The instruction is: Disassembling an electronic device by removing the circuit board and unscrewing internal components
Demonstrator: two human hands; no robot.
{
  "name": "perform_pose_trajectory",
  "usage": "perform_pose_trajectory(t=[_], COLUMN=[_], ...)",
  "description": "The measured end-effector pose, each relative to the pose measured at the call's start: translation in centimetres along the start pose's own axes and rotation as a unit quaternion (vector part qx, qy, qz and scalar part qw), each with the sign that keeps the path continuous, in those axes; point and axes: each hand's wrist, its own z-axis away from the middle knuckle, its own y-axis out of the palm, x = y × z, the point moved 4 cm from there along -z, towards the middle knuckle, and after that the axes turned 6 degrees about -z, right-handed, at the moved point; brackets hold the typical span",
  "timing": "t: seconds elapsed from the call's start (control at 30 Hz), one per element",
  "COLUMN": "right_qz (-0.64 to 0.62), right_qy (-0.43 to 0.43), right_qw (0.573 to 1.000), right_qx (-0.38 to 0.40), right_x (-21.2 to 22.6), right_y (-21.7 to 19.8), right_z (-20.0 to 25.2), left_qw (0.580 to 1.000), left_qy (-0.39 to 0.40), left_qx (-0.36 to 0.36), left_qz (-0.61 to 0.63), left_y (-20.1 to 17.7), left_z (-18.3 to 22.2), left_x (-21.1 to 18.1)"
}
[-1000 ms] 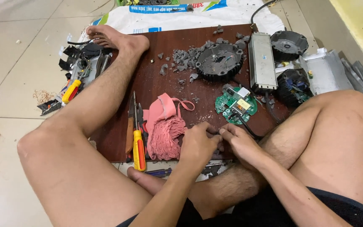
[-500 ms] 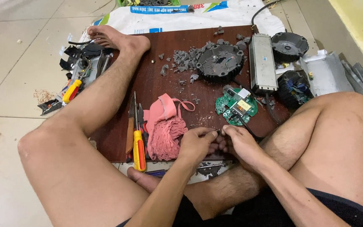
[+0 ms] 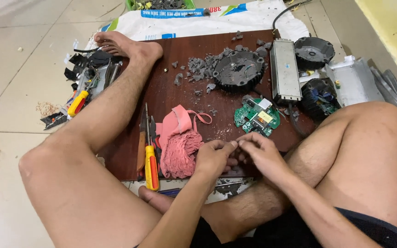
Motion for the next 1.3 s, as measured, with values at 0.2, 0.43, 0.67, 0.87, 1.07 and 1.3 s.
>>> perform_pose_trajectory(t=[0.2,0.43,0.67,0.87,1.07,1.3], right_qz=[-0.112,-0.109,0.407,0.555,0.548,0.615], right_qy=[-0.060,-0.093,-0.161,-0.165,-0.162,-0.158], right_qw=[0.973,0.956,0.892,0.814,0.815,0.770], right_qx=[-0.194,-0.257,-0.114,0.047,0.096,0.066], right_x=[4.1,2.7,5.7,6.3,5.1,3.7], right_y=[-8.9,-17.3,-9.1,-6.3,-5.7,-5.9], right_z=[-6.4,-12.7,-6.1,-4.6,-5.8,-6.9], left_qw=[0.998,0.991,0.953,0.887,0.934,0.894], left_qy=[0.010,0.069,0.086,0.119,0.140,0.156], left_qx=[-0.016,0.028,0.067,-0.050,-0.108,-0.224], left_qz=[-0.061,-0.112,-0.282,-0.443,-0.311,-0.356], left_y=[0.3,1.6,3.1,2.4,-2.0,-11.3], left_z=[-1.7,-8.3,-12.3,-13.9,-7.9,-3.8], left_x=[-2.1,-9.4,-13.5,-14.6,-14.4,-14.0])
